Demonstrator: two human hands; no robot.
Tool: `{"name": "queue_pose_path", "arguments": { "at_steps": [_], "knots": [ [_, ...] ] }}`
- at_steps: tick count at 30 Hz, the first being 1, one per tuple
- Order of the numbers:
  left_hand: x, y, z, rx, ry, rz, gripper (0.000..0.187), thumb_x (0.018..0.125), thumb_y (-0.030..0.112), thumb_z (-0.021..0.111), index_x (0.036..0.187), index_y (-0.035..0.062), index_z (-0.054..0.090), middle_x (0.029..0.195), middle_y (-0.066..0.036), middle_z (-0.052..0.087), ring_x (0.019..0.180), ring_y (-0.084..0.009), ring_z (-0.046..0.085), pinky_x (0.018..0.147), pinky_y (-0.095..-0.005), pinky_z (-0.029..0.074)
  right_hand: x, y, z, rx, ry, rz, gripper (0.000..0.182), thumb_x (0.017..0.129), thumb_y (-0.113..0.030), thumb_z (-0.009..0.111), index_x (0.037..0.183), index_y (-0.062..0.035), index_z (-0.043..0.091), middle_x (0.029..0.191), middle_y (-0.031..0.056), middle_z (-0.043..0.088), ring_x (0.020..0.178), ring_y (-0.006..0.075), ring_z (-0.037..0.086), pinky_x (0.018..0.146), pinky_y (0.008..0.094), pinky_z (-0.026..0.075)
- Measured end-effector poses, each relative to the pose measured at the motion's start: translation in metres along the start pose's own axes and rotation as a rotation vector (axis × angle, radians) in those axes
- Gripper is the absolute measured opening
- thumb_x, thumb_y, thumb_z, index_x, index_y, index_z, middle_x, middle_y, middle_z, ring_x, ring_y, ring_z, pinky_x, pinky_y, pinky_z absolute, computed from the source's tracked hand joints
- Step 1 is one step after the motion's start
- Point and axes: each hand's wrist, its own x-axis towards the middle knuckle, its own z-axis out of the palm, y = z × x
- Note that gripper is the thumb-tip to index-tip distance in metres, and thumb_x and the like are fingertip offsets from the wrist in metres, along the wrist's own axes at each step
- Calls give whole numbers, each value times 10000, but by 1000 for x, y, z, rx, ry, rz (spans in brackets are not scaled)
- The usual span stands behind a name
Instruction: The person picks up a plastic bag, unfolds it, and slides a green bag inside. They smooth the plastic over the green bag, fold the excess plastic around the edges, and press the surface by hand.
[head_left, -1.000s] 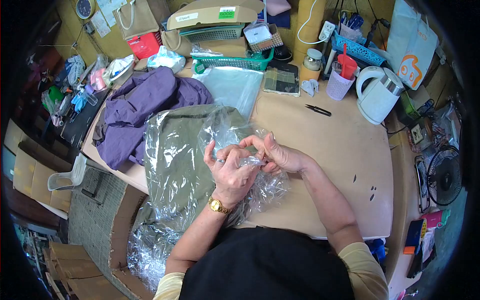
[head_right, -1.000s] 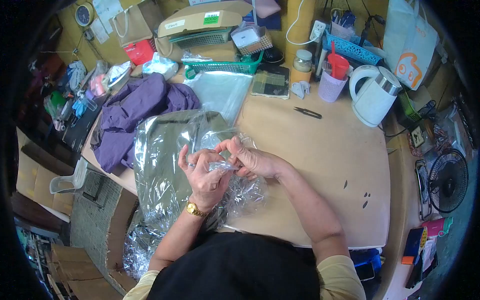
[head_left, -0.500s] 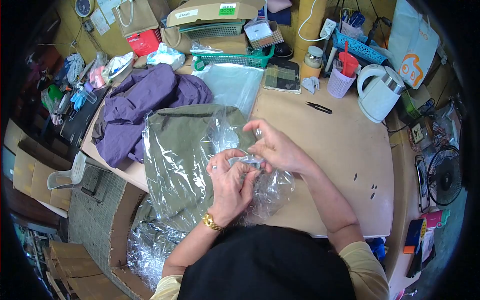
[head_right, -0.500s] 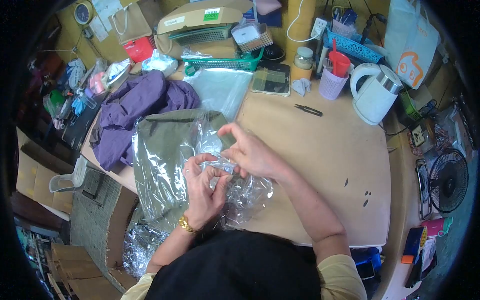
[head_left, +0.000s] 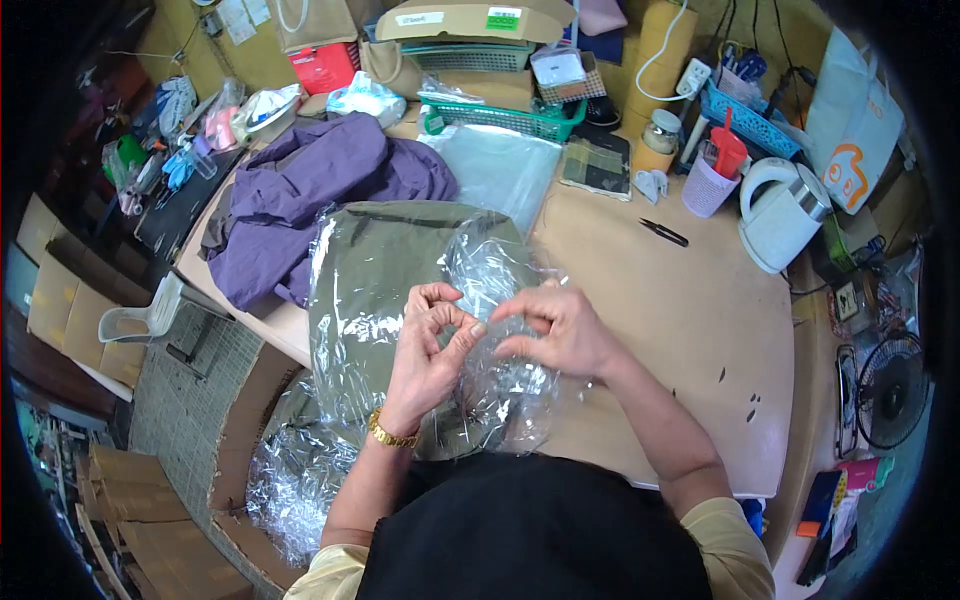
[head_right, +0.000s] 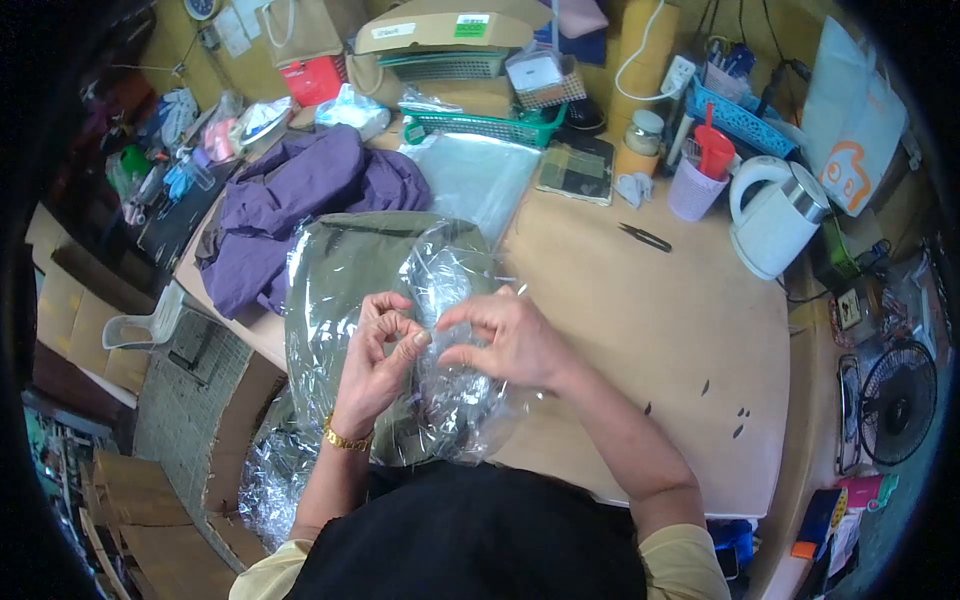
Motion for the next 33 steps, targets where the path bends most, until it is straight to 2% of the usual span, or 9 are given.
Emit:
{"name": "queue_pose_path", "arguments": {
  "at_steps": [3,5,7,8,12,17,19,29,33],
  "knots": [
    [-4,37,-1,126,-70,-86,210,871,174,750,765,20,654,1199,-59,464,1087,-155,471,857,-289,419,-2,15,25,-162,178,-186,91,821,-123,771,849,-50,724,777,28,693,577,152,537,671,309,413],
    [-9,28,13,172,-62,10,218,860,151,758,970,8,636,1231,-73,445,974,-145,512,776,-280,459,-1,13,30,-180,218,-168,77,843,-123,751,852,-52,723,730,40,669,609,161,577,682,304,412],
    [-17,31,43,-470,54,-74,496,831,110,781,1236,25,507,1268,-99,419,879,-133,522,746,-292,500,-2,9,29,18,192,70,120,899,-154,706,856,-44,725,721,41,645,609,127,569,655,281,403],
    [-19,24,53,-364,47,14,768,791,68,804,1399,34,337,1323,-134,393,857,-154,569,767,-313,543,-1,7,39,447,271,280,200,966,-196,642,880,-35,725,720,9,619,633,70,532,614,254,378],
    [-7,-42,64,317,67,416,861,779,43,781,1489,17,293,1500,-191,312,954,-213,655,817,-324,555,-1,18,19,1049,275,396,214,994,-196,603,962,-13,711,703,-69,536,590,12,338,551,202,271],
    [-17,8,45,164,145,362,679,818,-20,665,1447,-7,408,1439,-207,390,879,-218,672,748,-291,560,-2,31,21,810,255,401,219,997,-222,606,973,-33,715,719,-73,549,602,19,362,568,187,283],
    [-21,26,41,-133,166,323,655,847,-20,642,1457,-10,401,1409,-188,418,833,-179,676,715,-252,551,-3,23,18,787,139,428,223,1018,-182,571,1041,-12,713,1010,23,703,951,78,597,888,281,463],
    [-5,-21,61,-543,196,8,148,905,-3,690,1037,-69,701,953,-58,610,801,-109,654,721,-235,572,-4,15,18,999,90,333,238,1024,-145,551,1068,39,694,966,39,664,886,109,619,729,262,526],
    [-2,-24,48,-542,206,-52,89,909,-10,682,973,-65,709,900,-53,610,764,-125,679,703,-228,585,5,4,7,277,153,208,205,932,-50,614,1102,34,691,936,70,614,841,160,622,750,299,504]
  ]
}}
